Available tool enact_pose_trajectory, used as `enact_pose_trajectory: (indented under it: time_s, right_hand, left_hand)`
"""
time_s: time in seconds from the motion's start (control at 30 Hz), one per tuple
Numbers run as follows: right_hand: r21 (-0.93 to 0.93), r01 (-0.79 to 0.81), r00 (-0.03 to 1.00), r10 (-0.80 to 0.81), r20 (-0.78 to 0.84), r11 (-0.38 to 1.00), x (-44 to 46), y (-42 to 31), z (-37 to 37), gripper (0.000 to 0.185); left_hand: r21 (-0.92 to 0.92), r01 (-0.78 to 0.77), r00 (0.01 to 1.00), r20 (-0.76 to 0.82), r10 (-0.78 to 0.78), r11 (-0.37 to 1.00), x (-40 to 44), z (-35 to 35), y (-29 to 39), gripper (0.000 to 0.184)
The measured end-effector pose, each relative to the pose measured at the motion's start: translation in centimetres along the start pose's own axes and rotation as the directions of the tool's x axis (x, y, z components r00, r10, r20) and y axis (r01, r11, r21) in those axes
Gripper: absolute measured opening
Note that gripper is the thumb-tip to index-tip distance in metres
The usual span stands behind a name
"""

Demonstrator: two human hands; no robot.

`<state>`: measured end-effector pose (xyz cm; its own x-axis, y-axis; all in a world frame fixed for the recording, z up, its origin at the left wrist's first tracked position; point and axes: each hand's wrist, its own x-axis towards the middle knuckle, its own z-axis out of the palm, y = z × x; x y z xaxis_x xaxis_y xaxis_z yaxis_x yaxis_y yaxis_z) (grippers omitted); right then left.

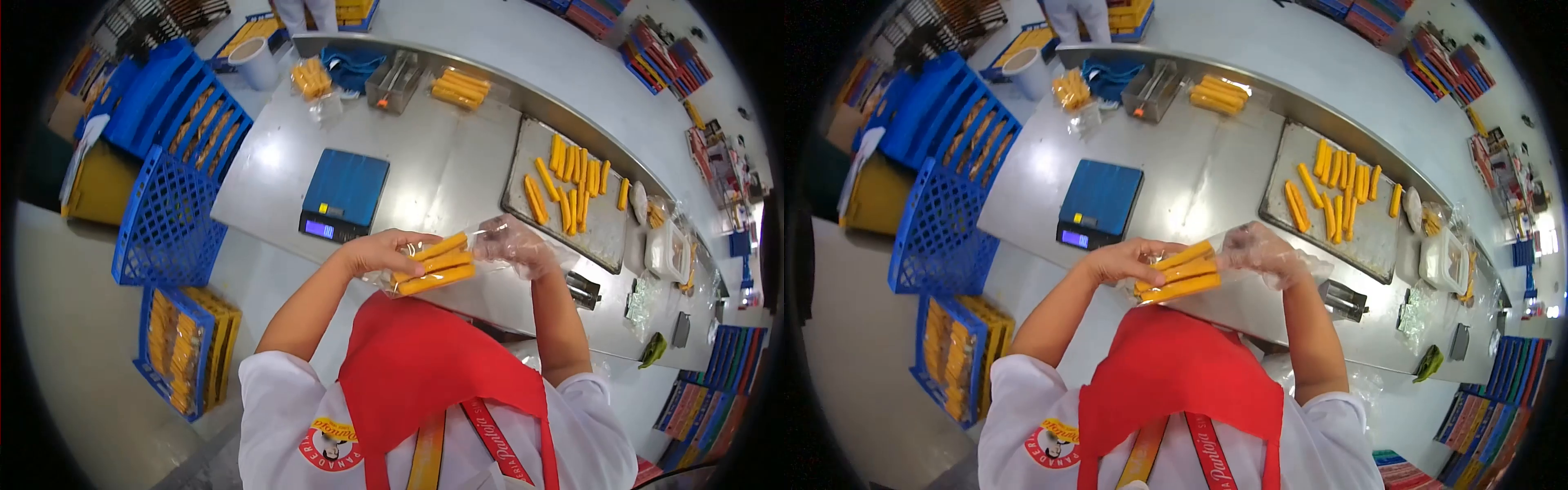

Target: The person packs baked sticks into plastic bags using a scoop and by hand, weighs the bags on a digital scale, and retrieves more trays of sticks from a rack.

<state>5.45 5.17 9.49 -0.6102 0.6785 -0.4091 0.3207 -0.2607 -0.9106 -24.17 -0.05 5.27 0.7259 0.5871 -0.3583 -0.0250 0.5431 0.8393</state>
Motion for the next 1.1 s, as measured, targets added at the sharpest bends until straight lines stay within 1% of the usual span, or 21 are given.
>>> enact_pose_trajectory:
  time_s: [0.07,0.13,0.2,0.23,0.3,0.33,0.37,0.4,0.47,0.5,0.53,0.6,0.63,0.67,0.73,0.77,0.8,0.87,0.93,1.0,1.1]
  right_hand:
    - [0.082,-0.03,0.974,0.048,-0.219,0.996,-0.6,-0.1,-0.7,0.029]
    - [-0.158,-0.054,0.868,-0.032,-0.495,0.986,-1.9,1.4,-4.0,0.032]
    - [-0.125,-0.074,0.774,-0.021,-0.632,0.989,-4.4,3.1,-5.8,0.032]
    - [-0.119,-0.125,0.698,0.002,-0.716,0.985,-5.9,3.1,-5.9,0.031]
    - [-0.094,-0.182,0.588,0.032,-0.808,0.979,-9.1,4.8,-6.5,0.029]
    - [-0.151,-0.256,0.468,-0.014,-0.884,0.955,-10.8,7.5,-7.5,0.03]
    - [-0.193,-0.34,0.343,-0.069,-0.937,0.92,-12.5,9.8,-8.1,0.031]
    - [-0.175,-0.353,0.317,-0.059,-0.947,0.919,-14.1,11.9,-8.4,0.031]
    - [-0.478,-0.568,0.179,-0.466,-0.866,0.67,-16.2,13.7,-8.1,0.036]
    - [-0.221,-0.615,0.21,-0.113,-0.971,0.757,-17.6,13.2,-7.5,0.046]
    - [-0.2,-0.626,0.189,-0.102,-0.977,0.754,-18.1,14.8,-7.5,0.046]
    - [-0.123,-0.294,0.311,-0.027,-0.95,0.948,-19.0,19.0,-7.5,0.053]
    - [-0.14,-0.281,0.364,-0.029,-0.931,0.949,-19.0,18.4,-7.1,0.059]
    - [-0.122,-0.29,0.349,-0.014,-0.937,0.949,-18.8,18.0,-6.8,0.059]
    - [0.06,-0.115,0.316,0.093,-0.944,0.992,-18.0,17.3,-5.9,0.061]
    - [0.226,-0.101,0.291,0.246,-0.924,0.969,-17.3,14.5,-5.0,0.062]
    - [0.241,-0.101,0.272,0.26,-0.926,0.965,-16.9,14.8,-5.2,0.062]
    - [0.117,-0.176,0.377,0.177,-0.909,0.977,-16.4,15.8,-5.2,0.063]
    - [0.273,-0.077,0.455,0.277,-0.847,0.959,-14.7,15.1,-4.1,0.064]
    - [0.227,-0.095,0.427,0.246,-0.87,0.969,-11.9,15.9,-2.2,0.063]
    - [0.156,-0.139,0.451,0.203,-0.869,0.978,-8.5,12.6,1.2,0.063]
  left_hand:
    - [0.308,0.05,0.99,-0.139,-0.007,0.95,0.8,-1.1,2.3,0.081]
    - [0.464,0.063,0.964,-0.257,0.066,0.883,3.1,-4.1,6.4,0.077]
    - [0.782,-0.232,0.829,-0.151,0.538,0.578,7.2,-9.3,6.1,0.079]
    - [0.783,-0.247,0.839,-0.123,0.531,0.571,8.4,-10.2,7.7,0.079]
    - [0.936,-0.011,0.831,-0.187,0.523,0.351,11.0,-11.6,11.1,0.079]
    - [0.939,-0.034,0.841,-0.158,0.517,0.343,12.7,-12.8,11.9,0.079]
    - [0.975,-0.019,0.828,-0.108,0.55,0.221,14.6,-14.1,12.2,0.08]
    - [0.995,-0.002,0.813,-0.055,0.579,0.097,16.6,-15.3,12.5,0.082]
    - [0.995,-0.011,0.846,-0.043,0.532,0.098,19.9,-17.2,13.4,0.085]
    - [0.996,0.089,0.855,-0.073,0.513,-0.006,21.2,-17.9,13.7,0.086]
    - [0.976,0.186,0.859,-0.106,0.501,-0.112,22.1,-18.3,14.0,0.088]
    - [0.948,0.236,0.863,-0.105,0.493,-0.211,23.1,-18.8,14.5,0.089]
    - [0.903,0.306,0.86,-0.125,0.495,-0.303,23.5,-18.8,14.6,0.089]
    - [0.907,0.286,0.869,-0.109,0.483,-0.309,23.9,-18.8,14.4,0.089]
    - [0.853,0.385,0.855,-0.185,0.485,-0.353,24.3,-18.4,14.0,0.093]
    - [0.829,0.438,0.84,-0.24,0.487,-0.348,24.3,-17.3,14.0,0.097]
    - [0.835,0.417,0.851,-0.221,0.476,-0.358,24.1,-16.1,14.0,0.097]
    - [0.834,0.447,0.796,-0.204,0.57,-0.325,23.5,-13.5,13.4,0.1]
    - [0.867,0.384,0.791,-0.131,0.598,-0.318,22.5,-10.8,11.5,0.095]
    - [0.978,0.196,0.734,-0.094,0.673,-0.077,20.7,-6.9,8.4,0.088]
    - [0.971,0.184,0.772,-0.24,0.589,0.154,16.8,0.5,4.4,0.083]
